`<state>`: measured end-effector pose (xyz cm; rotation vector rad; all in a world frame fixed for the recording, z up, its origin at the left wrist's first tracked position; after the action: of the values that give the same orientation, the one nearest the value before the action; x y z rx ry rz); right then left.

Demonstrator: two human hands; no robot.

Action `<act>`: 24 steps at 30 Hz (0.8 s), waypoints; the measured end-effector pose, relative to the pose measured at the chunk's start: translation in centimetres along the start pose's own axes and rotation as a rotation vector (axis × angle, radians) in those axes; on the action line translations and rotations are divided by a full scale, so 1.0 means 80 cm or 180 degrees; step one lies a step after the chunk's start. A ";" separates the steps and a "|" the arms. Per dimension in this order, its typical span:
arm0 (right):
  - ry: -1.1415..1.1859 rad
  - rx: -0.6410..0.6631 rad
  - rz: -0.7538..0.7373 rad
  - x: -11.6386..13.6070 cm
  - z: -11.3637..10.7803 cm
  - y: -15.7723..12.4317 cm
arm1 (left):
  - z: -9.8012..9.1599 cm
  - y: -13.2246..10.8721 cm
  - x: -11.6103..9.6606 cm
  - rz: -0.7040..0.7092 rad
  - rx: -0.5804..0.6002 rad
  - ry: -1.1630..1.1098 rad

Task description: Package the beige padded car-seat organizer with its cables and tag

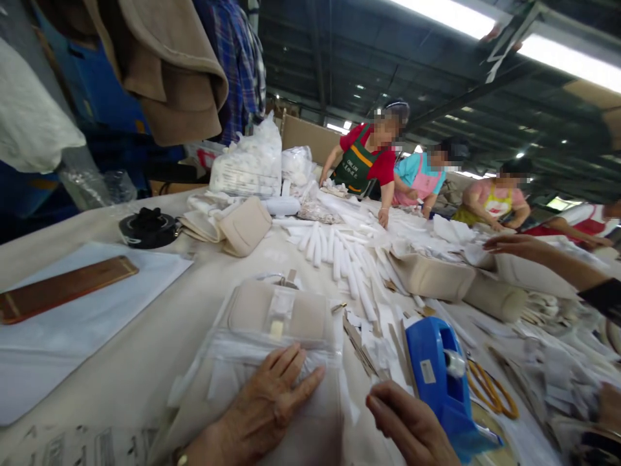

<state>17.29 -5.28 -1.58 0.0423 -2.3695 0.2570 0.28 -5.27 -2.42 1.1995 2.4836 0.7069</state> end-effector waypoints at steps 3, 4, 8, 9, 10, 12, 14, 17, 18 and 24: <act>-0.0539 0.0439 -0.0397 0.061 0.021 0.051 | 0.000 -0.001 0.000 -0.0008 -0.0060 -0.0123; -0.0849 0.0518 -0.0426 0.068 0.028 0.065 | 0.001 -0.002 0.001 -0.0020 -0.0076 -0.0140; -0.1846 0.0572 -0.0316 0.069 0.047 0.099 | 0.008 -0.005 0.002 -0.0082 0.0047 -0.0200; -0.1944 0.0566 -0.0260 0.068 0.049 0.104 | 0.008 -0.005 0.002 -0.0114 0.0086 -0.0228; -0.2042 0.0571 -0.0200 0.066 0.050 0.107 | 0.008 -0.006 0.003 -0.0142 0.0098 -0.0259; -0.2189 0.0585 -0.0063 0.064 0.052 0.112 | 0.007 -0.006 0.004 -0.0178 0.0077 -0.0298; -0.2279 0.0552 0.0080 0.062 0.051 0.115 | 0.010 -0.007 0.004 -0.0150 0.0060 -0.0307; -0.2393 0.0411 0.0272 0.062 0.046 0.114 | 0.018 -0.010 0.004 -0.0044 -0.0094 -0.0259; -0.2420 0.0360 0.0321 0.062 0.044 0.112 | 0.021 -0.012 0.004 -0.0010 -0.0173 -0.0236; -0.2246 0.0110 0.0505 0.055 0.029 0.103 | 0.033 -0.018 0.004 0.0102 -0.0393 -0.0179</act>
<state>11.66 2.51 -1.63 -0.0477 -3.0755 0.4106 0.40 -4.99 -5.41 1.1997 2.3432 0.8107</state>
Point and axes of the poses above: each hand's wrist, its own y-axis towards the middle knuckle, its own z-axis out of the palm, x = y × z, the point moved 9 cm from there along y, towards the middle knuckle, and after that the axes turned 10 degrees about -y, right-handed, at the moved point
